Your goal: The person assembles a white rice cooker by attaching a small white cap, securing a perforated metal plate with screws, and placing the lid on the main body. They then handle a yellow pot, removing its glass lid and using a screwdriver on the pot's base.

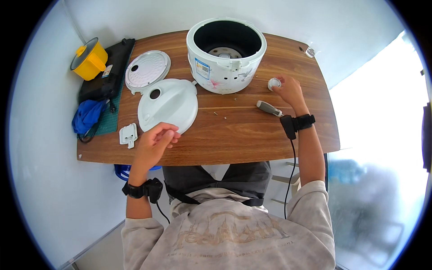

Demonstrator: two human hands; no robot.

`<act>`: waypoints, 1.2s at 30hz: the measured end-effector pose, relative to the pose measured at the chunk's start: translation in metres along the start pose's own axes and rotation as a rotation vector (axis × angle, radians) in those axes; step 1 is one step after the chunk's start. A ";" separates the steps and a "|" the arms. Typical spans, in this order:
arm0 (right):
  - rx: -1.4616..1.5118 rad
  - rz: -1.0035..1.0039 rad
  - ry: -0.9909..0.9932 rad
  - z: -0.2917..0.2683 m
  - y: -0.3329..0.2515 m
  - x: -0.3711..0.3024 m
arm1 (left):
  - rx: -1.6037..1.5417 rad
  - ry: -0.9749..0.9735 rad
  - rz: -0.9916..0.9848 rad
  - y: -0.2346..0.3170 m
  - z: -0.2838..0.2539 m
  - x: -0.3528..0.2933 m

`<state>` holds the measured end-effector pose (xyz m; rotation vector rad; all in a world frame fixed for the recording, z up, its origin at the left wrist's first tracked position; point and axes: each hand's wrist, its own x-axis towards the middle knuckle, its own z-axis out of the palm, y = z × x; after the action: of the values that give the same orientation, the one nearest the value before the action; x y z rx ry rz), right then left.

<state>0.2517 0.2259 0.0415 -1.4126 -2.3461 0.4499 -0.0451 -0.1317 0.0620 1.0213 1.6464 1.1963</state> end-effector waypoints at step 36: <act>-0.042 -0.239 0.119 0.013 -0.040 -0.077 | 0.942 0.550 -0.113 -0.075 -0.092 -0.022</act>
<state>0.2486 0.1381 0.0371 -1.1235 -2.3993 0.2439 -0.1347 -0.1947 0.0112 1.1574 2.7925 0.6083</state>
